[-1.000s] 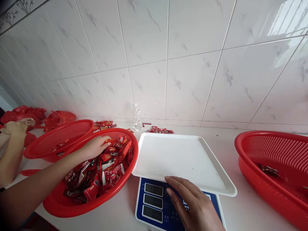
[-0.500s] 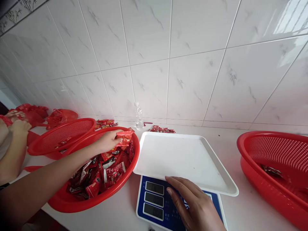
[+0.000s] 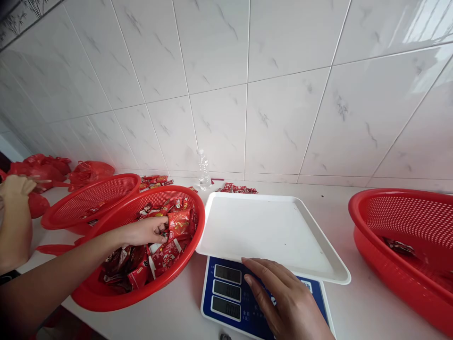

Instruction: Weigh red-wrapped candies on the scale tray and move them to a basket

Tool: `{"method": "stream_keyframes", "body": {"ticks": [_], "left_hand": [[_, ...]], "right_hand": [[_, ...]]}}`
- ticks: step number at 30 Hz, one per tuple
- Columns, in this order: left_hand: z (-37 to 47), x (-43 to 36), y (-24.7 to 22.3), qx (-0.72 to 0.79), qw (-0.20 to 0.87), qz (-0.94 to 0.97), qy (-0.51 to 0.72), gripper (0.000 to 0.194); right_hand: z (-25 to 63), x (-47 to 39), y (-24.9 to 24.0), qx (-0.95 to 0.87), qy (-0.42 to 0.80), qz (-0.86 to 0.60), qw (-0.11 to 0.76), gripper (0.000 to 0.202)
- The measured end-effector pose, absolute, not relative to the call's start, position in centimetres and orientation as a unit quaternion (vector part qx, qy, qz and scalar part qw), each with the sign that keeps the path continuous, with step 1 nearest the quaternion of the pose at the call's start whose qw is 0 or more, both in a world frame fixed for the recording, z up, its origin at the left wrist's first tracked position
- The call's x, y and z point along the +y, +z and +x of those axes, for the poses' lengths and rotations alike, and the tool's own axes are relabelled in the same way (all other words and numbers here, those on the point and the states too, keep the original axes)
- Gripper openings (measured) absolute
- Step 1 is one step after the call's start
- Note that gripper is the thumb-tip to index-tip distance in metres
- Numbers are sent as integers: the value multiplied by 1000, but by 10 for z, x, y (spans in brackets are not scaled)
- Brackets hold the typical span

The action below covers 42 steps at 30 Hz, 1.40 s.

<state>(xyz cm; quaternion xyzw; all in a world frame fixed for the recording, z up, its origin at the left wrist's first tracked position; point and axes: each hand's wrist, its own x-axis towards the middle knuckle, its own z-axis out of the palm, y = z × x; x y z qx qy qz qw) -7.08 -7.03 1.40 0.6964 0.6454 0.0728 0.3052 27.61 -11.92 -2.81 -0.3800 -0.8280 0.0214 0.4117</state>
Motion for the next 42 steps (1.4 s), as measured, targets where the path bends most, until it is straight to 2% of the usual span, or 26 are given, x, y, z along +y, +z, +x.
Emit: {"method": "stream_keyframes", "body": {"ticks": [3,8,13,18,24,31,39,42], "left_hand": [[-79,-70,17,617,401,671,92,37],[-69,-77,29,636,293,714,30,22],[-53,-70,17,613,300,731,16,30],[-40,-62,17,622,340,701,83,22],[-53,-64,40,675,290,654,179,31],[-71,-71,49,677,260,655,213,40],[-65,-64,68,671,120,658,321,38],[-48,-60,77,633,160,645,396,42]], "right_hand": [[276,-119,-28,-828,26,-381,410,26],[276,-118,-30,-828,27,-379,413,27],[277,-118,-30,-832,26,-375,409,25],[277,-118,-30,-834,30,-380,399,25],[276,-118,-28,-827,23,-382,411,25],[277,-119,-31,-828,37,-390,401,27],[277,-119,-31,-832,43,-386,396,26],[277,-120,-29,-834,46,-387,391,26]]}}
